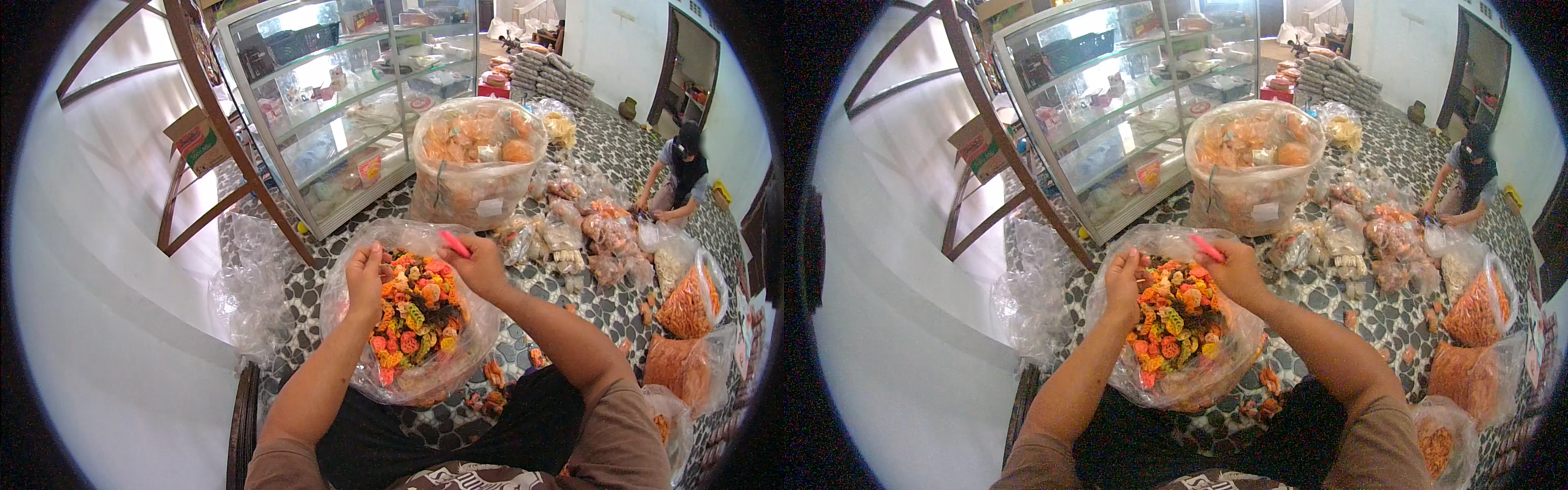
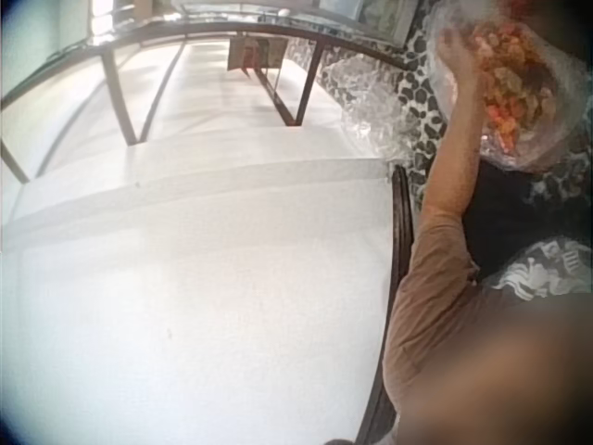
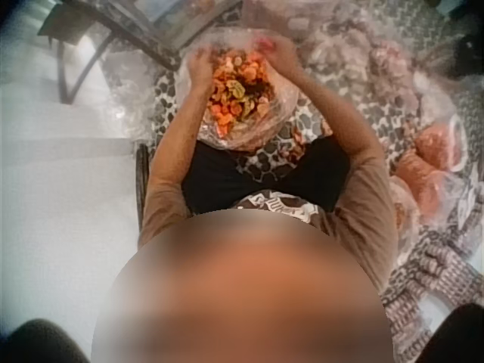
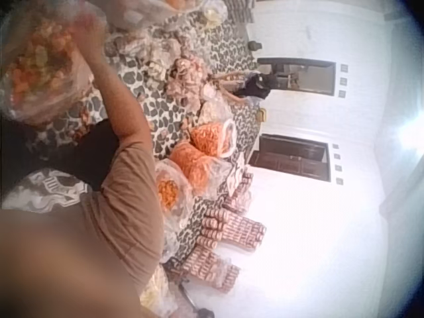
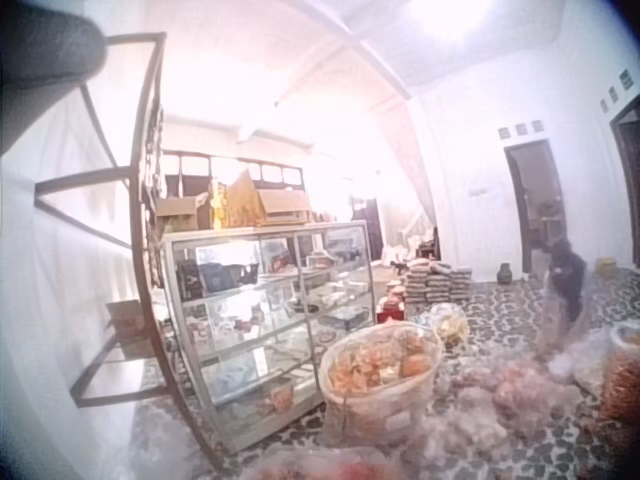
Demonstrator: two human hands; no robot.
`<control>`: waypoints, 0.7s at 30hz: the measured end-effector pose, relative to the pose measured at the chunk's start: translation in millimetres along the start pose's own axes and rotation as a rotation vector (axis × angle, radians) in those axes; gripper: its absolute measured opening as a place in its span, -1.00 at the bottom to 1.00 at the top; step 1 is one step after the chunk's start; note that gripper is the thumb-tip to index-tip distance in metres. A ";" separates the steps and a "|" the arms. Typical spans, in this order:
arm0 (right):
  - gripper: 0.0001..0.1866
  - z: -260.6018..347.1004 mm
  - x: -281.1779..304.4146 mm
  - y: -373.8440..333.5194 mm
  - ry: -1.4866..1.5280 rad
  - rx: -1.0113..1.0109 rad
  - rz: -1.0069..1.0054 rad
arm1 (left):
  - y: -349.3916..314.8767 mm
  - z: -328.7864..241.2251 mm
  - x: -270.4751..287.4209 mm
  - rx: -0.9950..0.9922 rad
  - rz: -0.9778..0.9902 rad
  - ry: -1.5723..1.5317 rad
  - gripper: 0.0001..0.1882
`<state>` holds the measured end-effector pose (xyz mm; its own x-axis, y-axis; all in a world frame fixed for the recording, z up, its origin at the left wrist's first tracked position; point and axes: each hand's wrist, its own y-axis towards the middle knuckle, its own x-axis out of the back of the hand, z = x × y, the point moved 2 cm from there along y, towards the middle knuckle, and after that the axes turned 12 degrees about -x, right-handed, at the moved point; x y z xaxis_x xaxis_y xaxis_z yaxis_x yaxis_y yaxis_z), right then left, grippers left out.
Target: The person sits on the floor and repeatedly picks up small colorful decorative items from a plastic bag, trims them with pink scissors, and places them back into the bag. The process is continuous and repetitive, with the person handling each item individually.
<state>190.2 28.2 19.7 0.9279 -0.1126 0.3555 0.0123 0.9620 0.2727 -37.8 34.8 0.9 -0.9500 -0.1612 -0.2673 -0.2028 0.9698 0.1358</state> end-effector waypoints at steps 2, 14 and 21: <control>-0.79 -7.2 4.8 7.9 0.165 -0.207 -0.002 | -6.1 0.5 -4.6 0.018 0.104 0.067 -0.74; -0.75 -66.1 35.2 78.3 0.563 -0.780 -0.176 | -19.7 -1.7 -36.9 -0.285 0.387 0.525 -0.75; -0.73 -161.2 22.5 20.4 0.453 -0.791 -0.371 | -31.9 0.5 -54.5 -0.658 0.574 0.803 -0.80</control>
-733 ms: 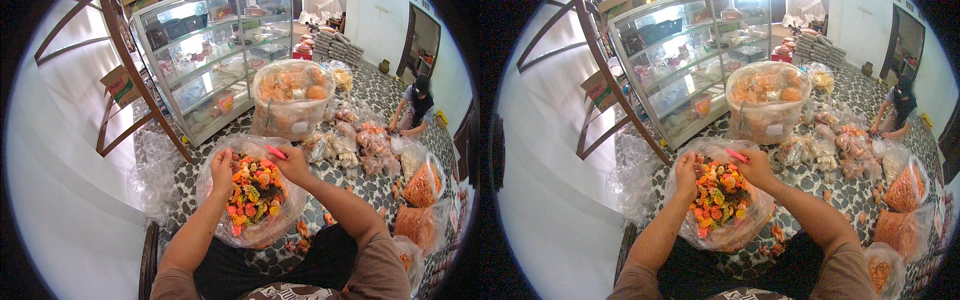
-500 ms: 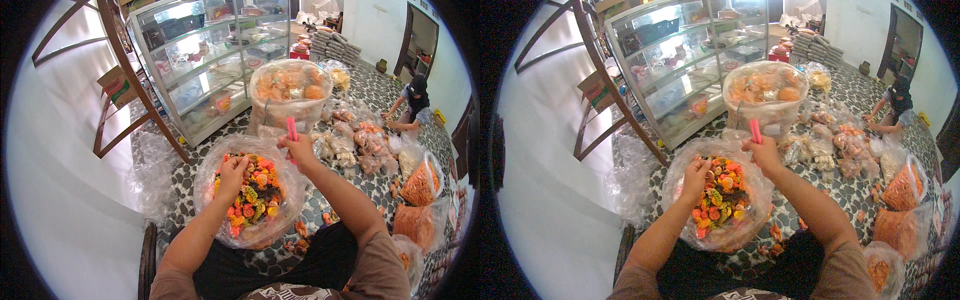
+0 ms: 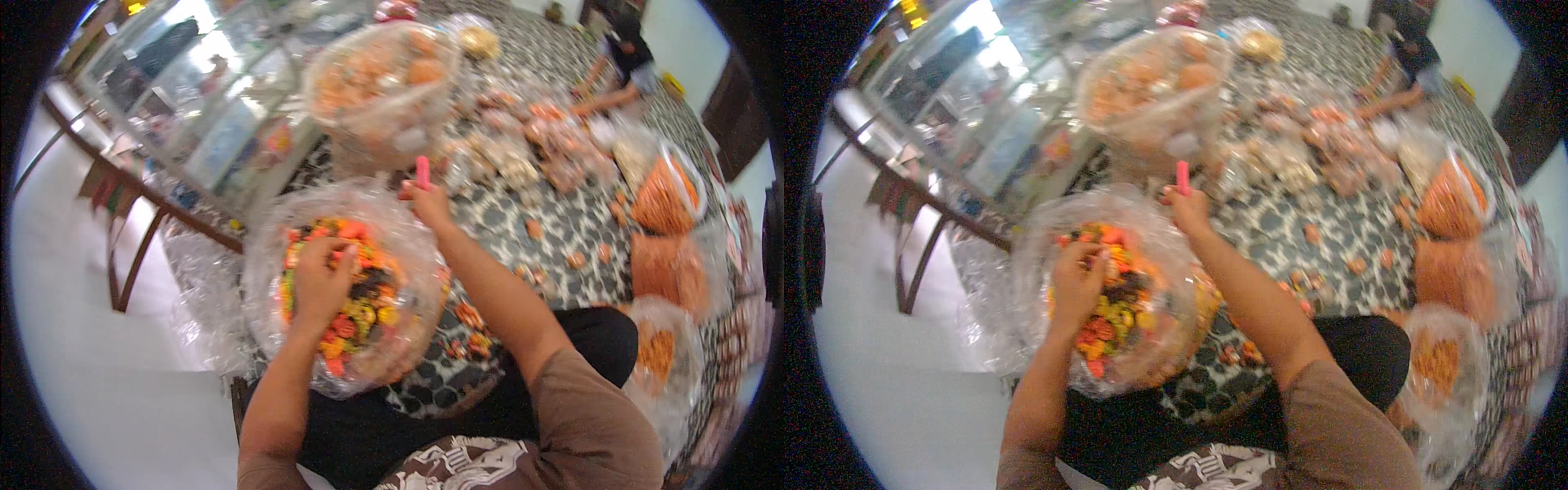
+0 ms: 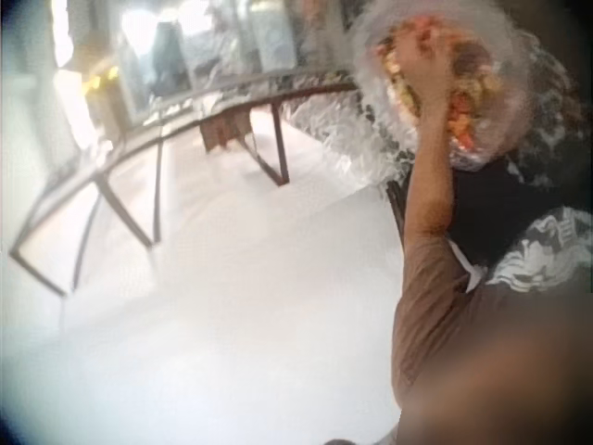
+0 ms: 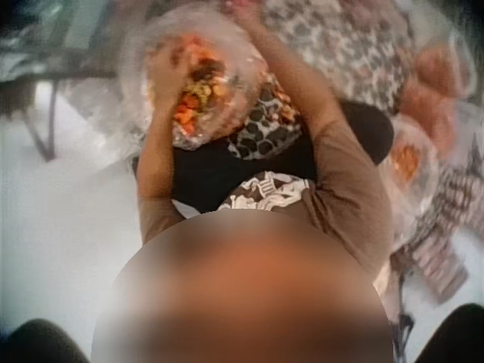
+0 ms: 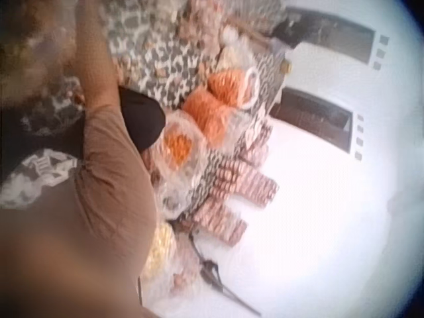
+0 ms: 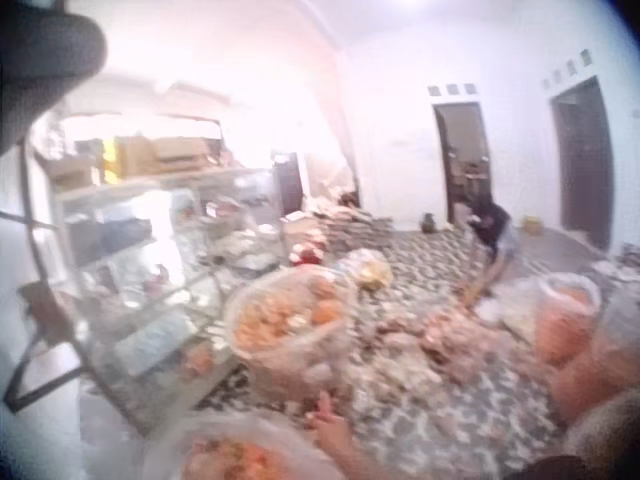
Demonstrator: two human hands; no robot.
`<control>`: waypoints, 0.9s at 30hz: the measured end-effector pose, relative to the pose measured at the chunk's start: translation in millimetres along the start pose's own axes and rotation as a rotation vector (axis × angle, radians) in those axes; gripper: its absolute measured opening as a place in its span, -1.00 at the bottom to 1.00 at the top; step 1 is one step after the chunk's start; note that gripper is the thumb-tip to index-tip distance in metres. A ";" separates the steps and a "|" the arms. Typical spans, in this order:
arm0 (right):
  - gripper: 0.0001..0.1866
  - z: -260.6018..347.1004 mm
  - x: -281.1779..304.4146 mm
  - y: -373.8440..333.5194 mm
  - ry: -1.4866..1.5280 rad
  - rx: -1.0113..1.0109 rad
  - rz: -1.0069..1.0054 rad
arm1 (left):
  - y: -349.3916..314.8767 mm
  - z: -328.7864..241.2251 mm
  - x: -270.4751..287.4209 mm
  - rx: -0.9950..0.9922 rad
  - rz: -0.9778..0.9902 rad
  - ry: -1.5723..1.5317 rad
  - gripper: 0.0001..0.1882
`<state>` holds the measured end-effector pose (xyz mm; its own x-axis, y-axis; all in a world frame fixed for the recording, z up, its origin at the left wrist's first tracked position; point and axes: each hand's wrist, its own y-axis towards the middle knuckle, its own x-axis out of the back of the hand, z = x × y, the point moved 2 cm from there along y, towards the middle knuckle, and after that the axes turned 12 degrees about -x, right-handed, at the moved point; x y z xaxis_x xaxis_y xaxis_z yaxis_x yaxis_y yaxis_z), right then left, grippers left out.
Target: The person sits on the floor and repeatedly picks up small colorful decorative items from a plastic bag, trims them with pink scissors, and places them back into the bag. The process is continuous and repetitive, with the person handling each item individually.
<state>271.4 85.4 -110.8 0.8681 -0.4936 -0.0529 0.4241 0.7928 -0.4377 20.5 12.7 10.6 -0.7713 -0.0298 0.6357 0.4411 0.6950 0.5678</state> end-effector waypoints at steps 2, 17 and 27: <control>-0.72 -52.7 27.2 7.2 0.063 -0.078 -0.110 | 0.4 -7.7 -4.0 -0.053 0.048 0.047 -0.81; -0.51 -259.0 275.9 6.5 -0.909 -0.438 -0.663 | 9.2 -52.1 -40.2 -0.185 0.133 0.147 -0.92; -0.52 -275.0 301.7 16.5 -0.985 -0.467 -0.578 | 10.0 -60.2 -35.2 -0.230 0.126 0.096 -0.91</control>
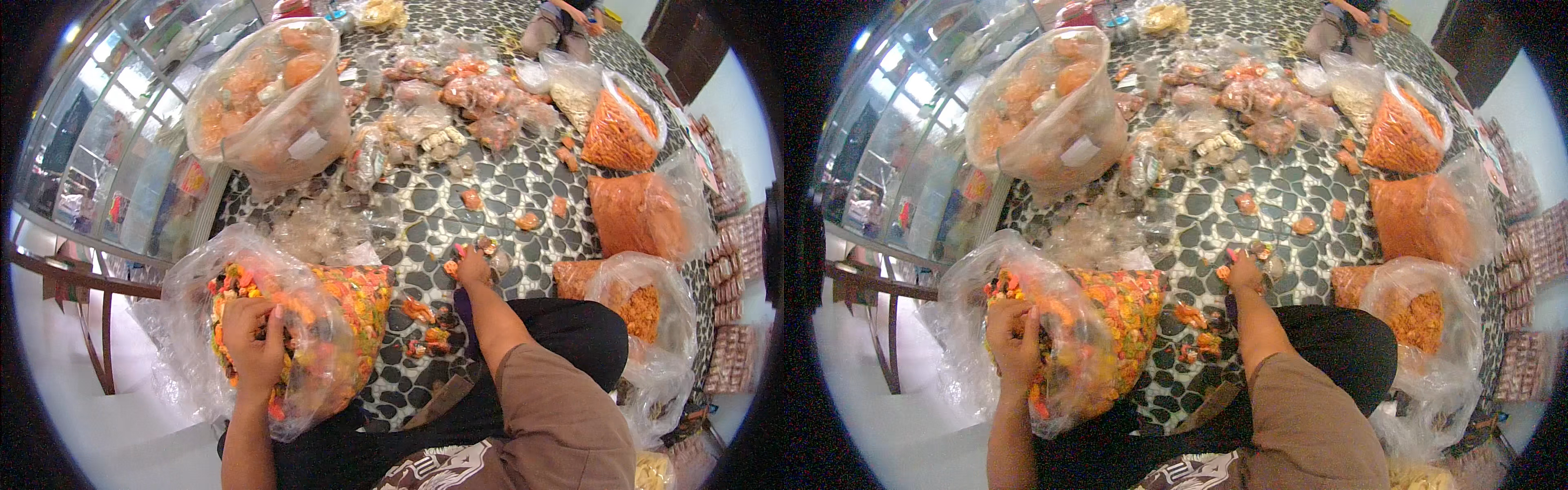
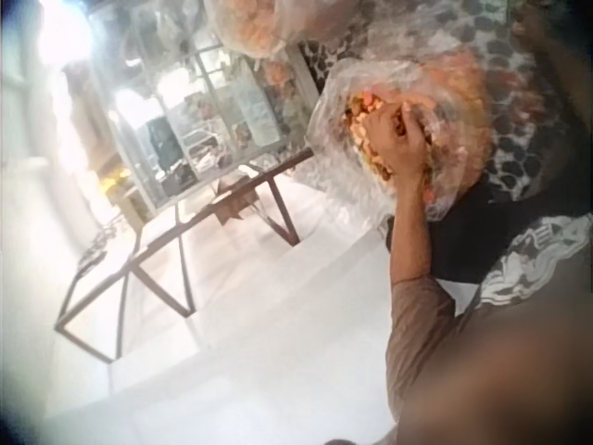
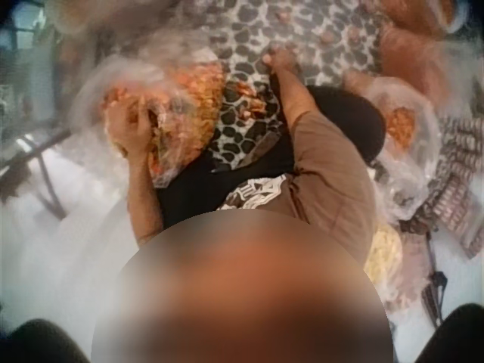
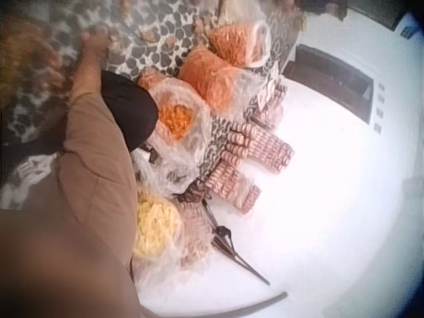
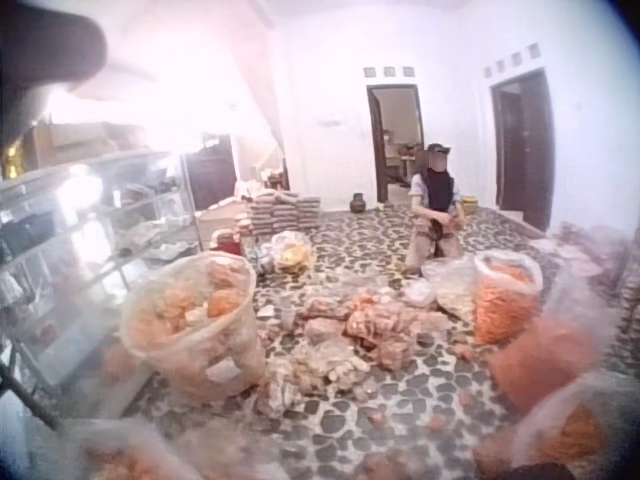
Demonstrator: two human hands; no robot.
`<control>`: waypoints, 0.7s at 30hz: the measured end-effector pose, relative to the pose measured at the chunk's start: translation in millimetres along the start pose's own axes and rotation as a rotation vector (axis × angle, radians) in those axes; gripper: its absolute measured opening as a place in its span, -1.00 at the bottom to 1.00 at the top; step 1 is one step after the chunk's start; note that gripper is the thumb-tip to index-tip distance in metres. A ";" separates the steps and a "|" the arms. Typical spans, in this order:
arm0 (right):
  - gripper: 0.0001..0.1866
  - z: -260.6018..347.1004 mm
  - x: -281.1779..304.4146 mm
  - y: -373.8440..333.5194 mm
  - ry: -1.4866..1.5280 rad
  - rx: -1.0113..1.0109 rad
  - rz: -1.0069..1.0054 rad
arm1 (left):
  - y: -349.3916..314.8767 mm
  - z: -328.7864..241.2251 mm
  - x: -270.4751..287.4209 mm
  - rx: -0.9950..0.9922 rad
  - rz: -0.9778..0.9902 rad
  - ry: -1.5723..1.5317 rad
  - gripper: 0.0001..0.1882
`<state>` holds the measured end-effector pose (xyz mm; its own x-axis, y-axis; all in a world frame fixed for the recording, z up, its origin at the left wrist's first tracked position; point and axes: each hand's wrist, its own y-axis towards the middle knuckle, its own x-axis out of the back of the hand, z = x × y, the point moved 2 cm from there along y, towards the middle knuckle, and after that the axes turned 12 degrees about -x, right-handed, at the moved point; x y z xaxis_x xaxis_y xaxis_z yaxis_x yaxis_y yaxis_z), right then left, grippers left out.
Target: The person sits on the floor and repeatedly picks up small colorful decorative items from a plastic bag, trims them with pink scissors, and places them back into the bag. The process is continuous and repetitive, with the person handling each item individually.
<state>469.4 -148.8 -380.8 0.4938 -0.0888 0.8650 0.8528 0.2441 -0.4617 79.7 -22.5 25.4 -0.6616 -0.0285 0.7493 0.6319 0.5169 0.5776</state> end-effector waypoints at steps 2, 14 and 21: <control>-0.48 -0.2 -1.6 1.3 0.038 0.008 -0.002 | -0.7 -1.5 3.0 -0.003 -0.023 -0.009 -0.91; -0.63 90.9 15.0 -53.7 0.716 0.372 0.046 | -5.9 2.5 14.6 -0.019 -0.093 -0.048 -0.92; -0.67 213.4 142.4 -195.1 1.183 0.745 0.425 | -9.2 13.4 28.7 0.237 -0.212 -0.254 -0.82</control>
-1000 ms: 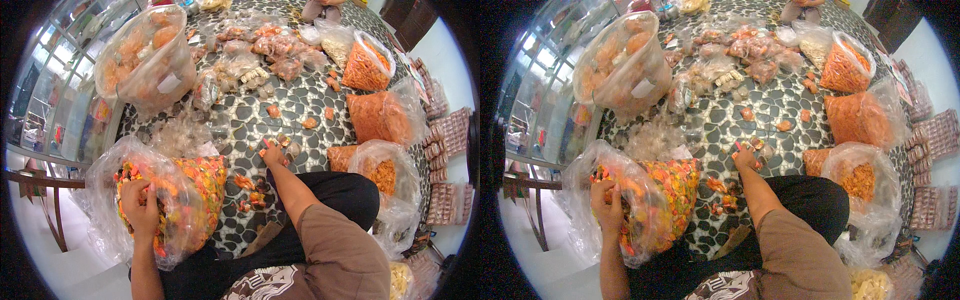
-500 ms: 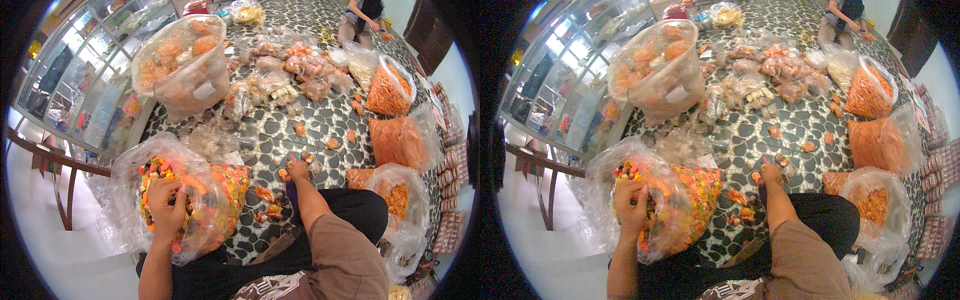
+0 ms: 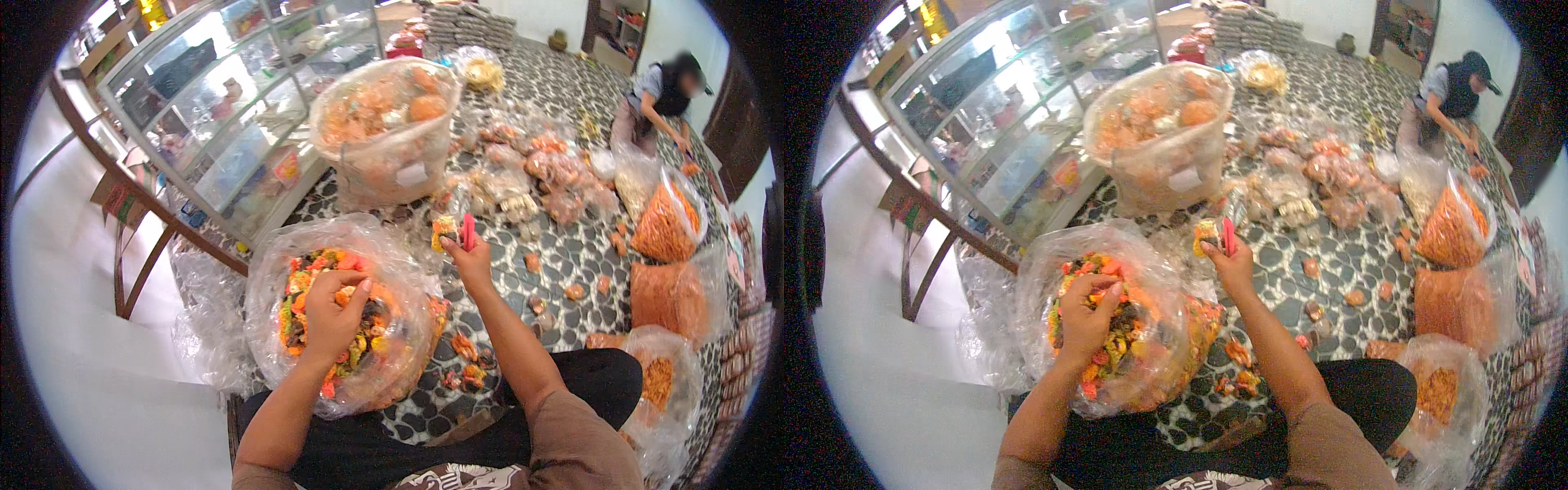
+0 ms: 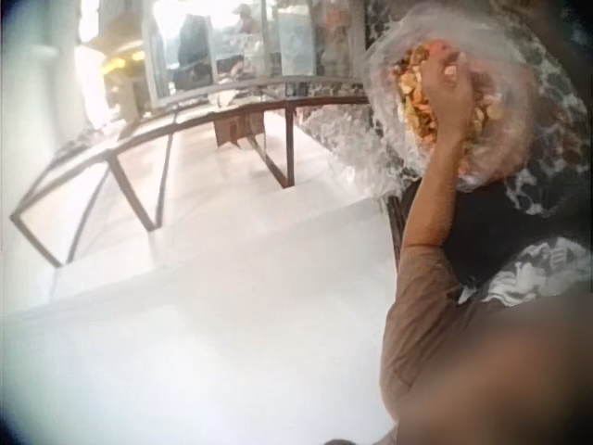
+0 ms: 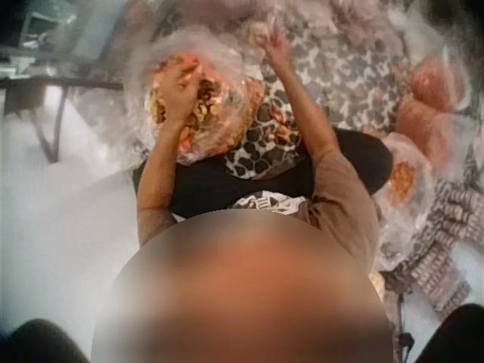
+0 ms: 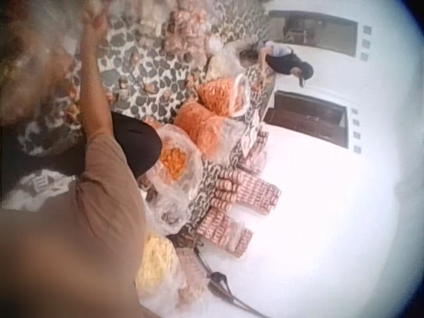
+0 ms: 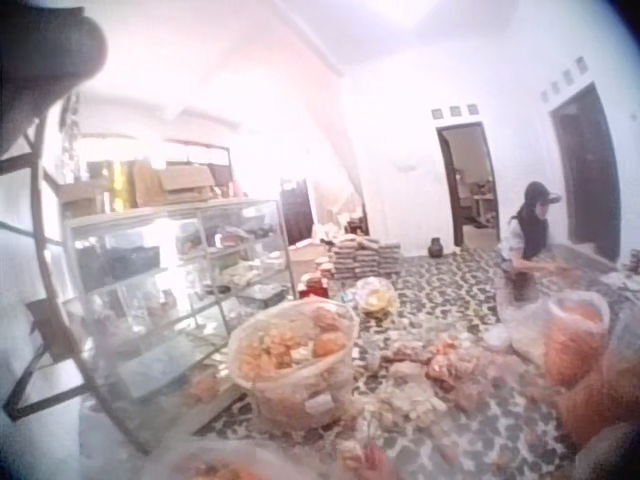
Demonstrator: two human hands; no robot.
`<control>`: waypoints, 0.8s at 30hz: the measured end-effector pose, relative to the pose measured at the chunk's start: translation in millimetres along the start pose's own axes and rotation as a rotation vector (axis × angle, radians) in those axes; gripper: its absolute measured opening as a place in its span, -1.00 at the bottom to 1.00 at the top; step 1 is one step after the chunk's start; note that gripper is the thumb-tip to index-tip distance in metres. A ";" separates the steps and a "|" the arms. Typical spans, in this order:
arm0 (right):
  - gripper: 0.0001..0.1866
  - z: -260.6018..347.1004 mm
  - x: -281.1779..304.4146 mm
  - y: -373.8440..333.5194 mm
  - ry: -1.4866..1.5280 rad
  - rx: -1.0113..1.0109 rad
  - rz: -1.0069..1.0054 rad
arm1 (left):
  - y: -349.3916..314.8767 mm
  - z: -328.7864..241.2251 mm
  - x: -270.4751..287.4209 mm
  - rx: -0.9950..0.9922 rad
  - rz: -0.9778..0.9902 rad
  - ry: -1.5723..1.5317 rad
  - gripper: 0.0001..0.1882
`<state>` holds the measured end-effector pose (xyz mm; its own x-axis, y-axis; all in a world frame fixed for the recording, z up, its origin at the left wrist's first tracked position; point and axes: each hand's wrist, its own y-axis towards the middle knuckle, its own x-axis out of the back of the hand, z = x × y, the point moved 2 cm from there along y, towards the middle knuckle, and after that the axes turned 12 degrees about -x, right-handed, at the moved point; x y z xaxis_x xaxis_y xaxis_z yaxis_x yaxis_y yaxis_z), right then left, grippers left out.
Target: The person sits on the floor and repeatedly picks up small colorful decorative items from a plastic bag, trims them with pink scissors, and places them back into the bag. The process is continuous and repetitive, with the person handling each item individually.
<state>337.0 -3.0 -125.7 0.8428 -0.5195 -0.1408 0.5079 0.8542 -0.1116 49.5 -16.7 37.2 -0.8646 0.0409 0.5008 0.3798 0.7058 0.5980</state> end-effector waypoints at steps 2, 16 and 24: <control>-0.62 56.7 -31.2 -20.4 0.085 0.069 0.142 | -0.6 2.1 3.9 0.207 -0.016 -0.162 -0.77; -0.61 186.2 -160.0 -95.3 -0.419 0.191 0.827 | 15.4 22.4 60.6 0.380 -0.241 -0.717 -0.67; -0.64 192.8 -163.9 -86.1 -0.604 0.356 0.813 | 16.2 23.2 60.1 0.360 -0.312 -0.704 -0.67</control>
<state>189.5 13.0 96.7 0.8505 0.2220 0.4769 -0.3048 0.9468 0.1029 -4.0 13.6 62.4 -0.9606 0.1534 -0.2318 0.0652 0.9350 0.3486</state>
